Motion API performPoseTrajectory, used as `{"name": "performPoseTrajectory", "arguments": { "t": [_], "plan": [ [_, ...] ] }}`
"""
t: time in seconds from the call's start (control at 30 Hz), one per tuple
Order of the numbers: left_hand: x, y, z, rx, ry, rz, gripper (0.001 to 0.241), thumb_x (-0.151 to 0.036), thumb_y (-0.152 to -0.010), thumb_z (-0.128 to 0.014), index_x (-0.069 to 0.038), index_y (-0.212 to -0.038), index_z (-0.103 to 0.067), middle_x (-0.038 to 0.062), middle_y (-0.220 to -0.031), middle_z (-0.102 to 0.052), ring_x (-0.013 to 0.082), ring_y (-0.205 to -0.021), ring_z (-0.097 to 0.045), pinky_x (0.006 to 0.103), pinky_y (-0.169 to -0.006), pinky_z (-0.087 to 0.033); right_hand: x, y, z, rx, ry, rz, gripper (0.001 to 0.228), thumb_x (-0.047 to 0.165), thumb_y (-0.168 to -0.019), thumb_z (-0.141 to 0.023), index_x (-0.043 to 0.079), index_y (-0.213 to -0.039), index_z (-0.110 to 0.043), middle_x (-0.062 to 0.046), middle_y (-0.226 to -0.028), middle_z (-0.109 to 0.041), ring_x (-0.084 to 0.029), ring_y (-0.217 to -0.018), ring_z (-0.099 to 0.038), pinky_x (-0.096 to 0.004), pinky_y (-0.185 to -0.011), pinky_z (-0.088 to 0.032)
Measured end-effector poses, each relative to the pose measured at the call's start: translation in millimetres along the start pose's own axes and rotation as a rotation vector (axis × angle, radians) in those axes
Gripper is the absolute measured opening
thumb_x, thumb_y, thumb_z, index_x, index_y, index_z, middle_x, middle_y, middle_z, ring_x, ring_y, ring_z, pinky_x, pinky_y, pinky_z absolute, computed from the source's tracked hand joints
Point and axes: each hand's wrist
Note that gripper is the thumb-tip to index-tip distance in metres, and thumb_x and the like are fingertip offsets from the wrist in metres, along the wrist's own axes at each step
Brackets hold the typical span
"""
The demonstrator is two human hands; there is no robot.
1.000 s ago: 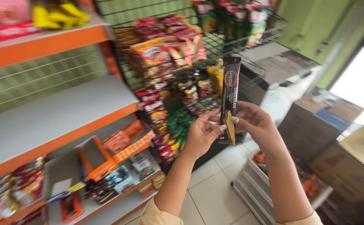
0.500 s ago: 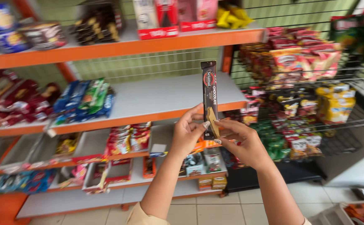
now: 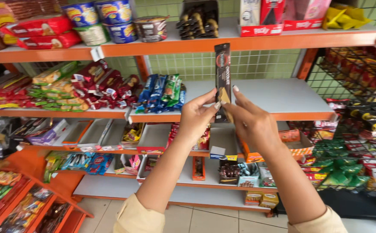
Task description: The person takes chocolate snack bars from a plastic bin on the floor and places them one by one into a cardboard display box on a store shelf.
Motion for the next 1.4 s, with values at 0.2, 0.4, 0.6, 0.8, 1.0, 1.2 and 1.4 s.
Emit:
{"name": "performPoseTrajectory", "arguments": {
  "t": [0.2, 0.4, 0.6, 0.8, 1.0, 1.2, 1.4],
  "plan": [
    [-13, -54, 15, -0.018, -0.054, -0.073, 0.046, -0.005, -0.089, -0.08, -0.009, -0.134, -0.072, 0.02, -0.113, -0.077, 0.0124, -0.079, -0.075, 0.0271, -0.065, -0.068, -5, -44, -36, -0.061, -0.179, 0.033, 0.034, -0.013, -0.091, -0.065, 0.006, -0.116, -0.077, -0.02, -0.135, -0.073, -0.038, -0.115, -0.073, -0.043, -0.086, -0.063],
    [-45, -117, 2, -0.056, 0.047, -0.105, 0.04, -0.005, -0.093, -0.074, -0.002, -0.133, -0.07, 0.038, -0.101, -0.073, 0.033, -0.078, -0.079, 0.0395, -0.069, -0.07, -48, -103, -61, -0.064, -0.281, 0.012, 0.038, -0.016, -0.087, -0.071, 0.005, -0.117, -0.079, -0.017, -0.122, -0.078, -0.036, -0.108, -0.076, -0.034, -0.076, -0.063],
    [-83, -146, -9, 0.031, -0.158, -0.258, 0.036, -0.015, -0.092, -0.076, -0.005, -0.127, -0.074, 0.03, -0.129, -0.071, 0.0339, -0.091, -0.081, 0.038, -0.077, -0.071, -84, -146, -61, -0.06, -0.409, -0.039, 0.032, -0.018, -0.095, -0.067, -0.002, -0.121, -0.075, -0.022, -0.121, -0.076, -0.041, -0.111, -0.072, -0.039, -0.08, -0.064],
    [-130, -163, -8, 0.081, -0.283, -0.256, 0.057, -0.036, -0.083, -0.085, -0.006, -0.13, -0.072, 0.018, -0.102, -0.082, 0.027, -0.09, -0.082, 0.0358, -0.08, -0.067, -109, -180, -69, -0.081, -0.387, -0.017, 0.025, -0.013, -0.099, -0.07, -0.001, -0.121, -0.074, -0.021, -0.113, -0.078, -0.036, -0.103, -0.075, -0.036, -0.079, -0.063],
    [-129, -174, -5, 0.128, -0.269, -0.334, 0.052, -0.036, -0.084, -0.084, -0.002, -0.123, -0.074, 0.02, -0.118, -0.079, 0.0266, -0.101, -0.081, 0.0361, -0.089, -0.065, -125, -195, -72, -0.03, -0.33, 0.039, 0.022, -0.015, -0.1, -0.069, -0.004, -0.118, -0.075, -0.023, -0.107, -0.077, -0.041, -0.101, -0.076, -0.041, -0.076, -0.064],
    [-107, -199, 8, 0.12, -0.435, -0.357, 0.045, -0.042, -0.089, -0.079, -0.008, -0.12, -0.077, 0.012, -0.11, -0.082, 0.0208, -0.098, -0.082, 0.0325, -0.087, -0.064, -145, -196, -98, 0.002, -0.244, 0.033, 0.019, -0.01, -0.1, -0.073, 0.001, -0.115, -0.076, -0.017, -0.1, -0.078, -0.035, -0.093, -0.078, -0.039, -0.072, -0.063],
    [-101, -218, 24, 0.053, -1.091, -0.599, 0.019, -0.034, -0.093, -0.077, -0.019, -0.103, -0.084, 0.002, -0.091, -0.081, 0.0272, -0.087, -0.076, 0.0397, -0.073, -0.058, -149, -201, -115, 0.027, 0.019, 0.001, 0.029, -0.002, -0.093, -0.075, 0.013, -0.117, -0.081, -0.009, -0.107, -0.078, -0.027, -0.087, -0.076, -0.044, -0.069, -0.064]
  ]
}}
Point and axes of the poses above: each hand's wrist, its own y-axis away from the middle knuckle, its own z-axis out of the back of the hand, x = y × z
